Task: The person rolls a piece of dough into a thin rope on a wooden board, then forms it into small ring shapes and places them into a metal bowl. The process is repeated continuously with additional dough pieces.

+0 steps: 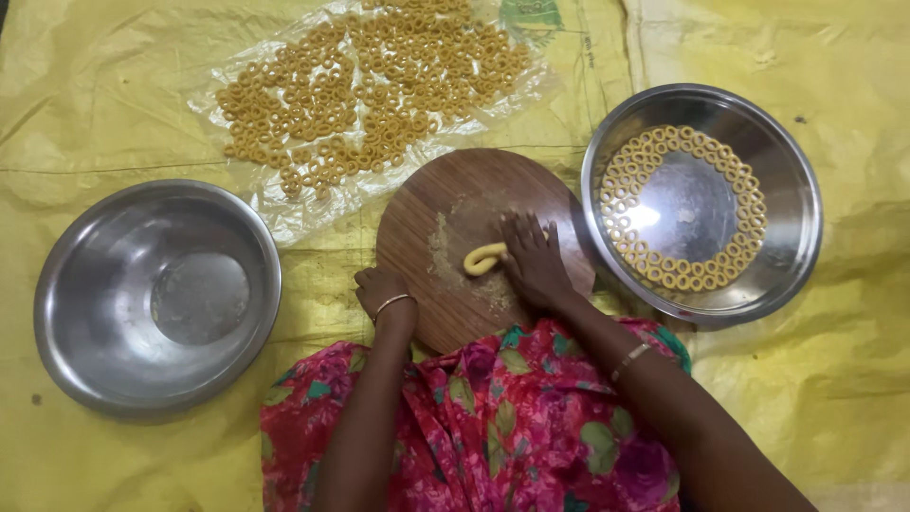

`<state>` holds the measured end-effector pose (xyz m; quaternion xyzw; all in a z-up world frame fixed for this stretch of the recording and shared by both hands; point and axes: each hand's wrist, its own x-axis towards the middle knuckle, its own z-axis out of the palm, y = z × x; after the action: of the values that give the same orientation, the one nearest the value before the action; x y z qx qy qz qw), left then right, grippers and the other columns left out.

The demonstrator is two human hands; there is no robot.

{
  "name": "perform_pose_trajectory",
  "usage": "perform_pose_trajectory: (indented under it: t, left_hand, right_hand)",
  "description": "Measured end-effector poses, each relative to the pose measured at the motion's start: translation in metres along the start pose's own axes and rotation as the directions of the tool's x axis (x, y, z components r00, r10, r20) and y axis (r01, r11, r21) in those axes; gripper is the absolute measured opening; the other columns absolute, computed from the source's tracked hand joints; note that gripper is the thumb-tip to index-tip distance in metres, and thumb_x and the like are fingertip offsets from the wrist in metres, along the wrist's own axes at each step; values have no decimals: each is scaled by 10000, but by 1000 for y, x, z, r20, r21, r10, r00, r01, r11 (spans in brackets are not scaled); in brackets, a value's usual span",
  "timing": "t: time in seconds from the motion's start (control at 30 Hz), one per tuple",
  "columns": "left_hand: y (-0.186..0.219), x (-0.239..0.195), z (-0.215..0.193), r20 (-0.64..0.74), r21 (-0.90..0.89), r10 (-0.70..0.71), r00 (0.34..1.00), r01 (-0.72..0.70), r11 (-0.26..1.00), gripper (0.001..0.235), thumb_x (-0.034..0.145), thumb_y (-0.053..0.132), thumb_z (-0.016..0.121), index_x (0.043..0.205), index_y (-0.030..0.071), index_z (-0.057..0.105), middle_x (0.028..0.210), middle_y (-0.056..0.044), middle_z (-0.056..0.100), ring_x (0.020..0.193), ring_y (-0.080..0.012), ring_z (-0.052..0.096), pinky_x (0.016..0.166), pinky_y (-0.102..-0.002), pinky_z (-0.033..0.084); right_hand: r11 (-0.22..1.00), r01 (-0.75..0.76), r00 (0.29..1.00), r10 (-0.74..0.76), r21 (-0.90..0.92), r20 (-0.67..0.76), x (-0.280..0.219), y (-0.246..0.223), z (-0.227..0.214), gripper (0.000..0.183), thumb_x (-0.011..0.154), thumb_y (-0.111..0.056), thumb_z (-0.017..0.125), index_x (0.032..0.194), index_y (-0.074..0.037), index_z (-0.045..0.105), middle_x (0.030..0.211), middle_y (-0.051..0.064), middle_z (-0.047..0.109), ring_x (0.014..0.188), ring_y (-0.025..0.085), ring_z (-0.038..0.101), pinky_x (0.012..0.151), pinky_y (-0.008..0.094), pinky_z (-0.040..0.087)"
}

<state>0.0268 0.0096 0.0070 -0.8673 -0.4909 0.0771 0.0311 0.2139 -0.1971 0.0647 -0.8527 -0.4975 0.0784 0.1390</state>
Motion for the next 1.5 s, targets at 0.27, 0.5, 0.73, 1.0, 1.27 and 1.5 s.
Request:
perform_pose_trajectory:
  t: [0.27,0.5,0.73,1.0,1.27,1.5]
  left_hand:
    - [-1,-2,5,-28,34,32,999,-31,999,196,925,216,611,1043,96,711,1080,-86,674,1061,-262,578,826,-372,519]
    - [4,2,18,-38,-50,-41,998,39,998,198,985,184,543,943,118,725,1018,-67,689,1034,-257,600,793,-389,534]
    - [2,-5,11,-42,-9,13,999,-14,1000,185,931,172,566,1012,98,715,1054,-71,677,1053,-253,581,813,-363,522]
    - [7,0,11,-43,-14,-24,999,23,1000,176,970,174,570,1034,100,716,1068,-66,679,1067,-256,576,830,-375,518]
    - [6,-4,2,-29,41,-1,1000,2,999,187,965,187,559,1024,104,716,1057,-80,678,1047,-254,577,829,-374,510]
    - [11,-1,9,15,57,-18,1000,17,998,192,970,190,552,1020,116,722,1049,-65,669,1045,-250,569,814,-371,502]
  right_hand:
    - [999,40,943,-41,11,332,-38,-31,-24,578,1058,-402,317,1617,-269,248,1739,25,132,1614,290,24,1252,623,-76]
    - [969,160,982,-176,-189,-70,71,-53,14,612,1053,-383,404,1636,-238,289,1735,98,180,1593,336,132,1240,633,-6]
    - [962,73,966,-134,-263,-222,135,-66,20,639,1064,-395,430,1649,-181,285,1701,163,226,1587,342,177,1250,651,16]
    - [979,142,990,-142,-148,9,16,-84,12,624,1055,-389,406,1619,-157,275,1684,101,272,1561,338,173,1234,663,14]
    - [964,267,958,-265,-7,108,-53,-89,-8,583,1049,-338,400,1613,-217,312,1702,78,217,1561,395,94,1205,637,-2]
    - [958,255,965,-261,-130,-35,36,-94,20,603,1050,-448,443,1613,-294,294,1708,111,160,1574,388,59,1198,682,-53]
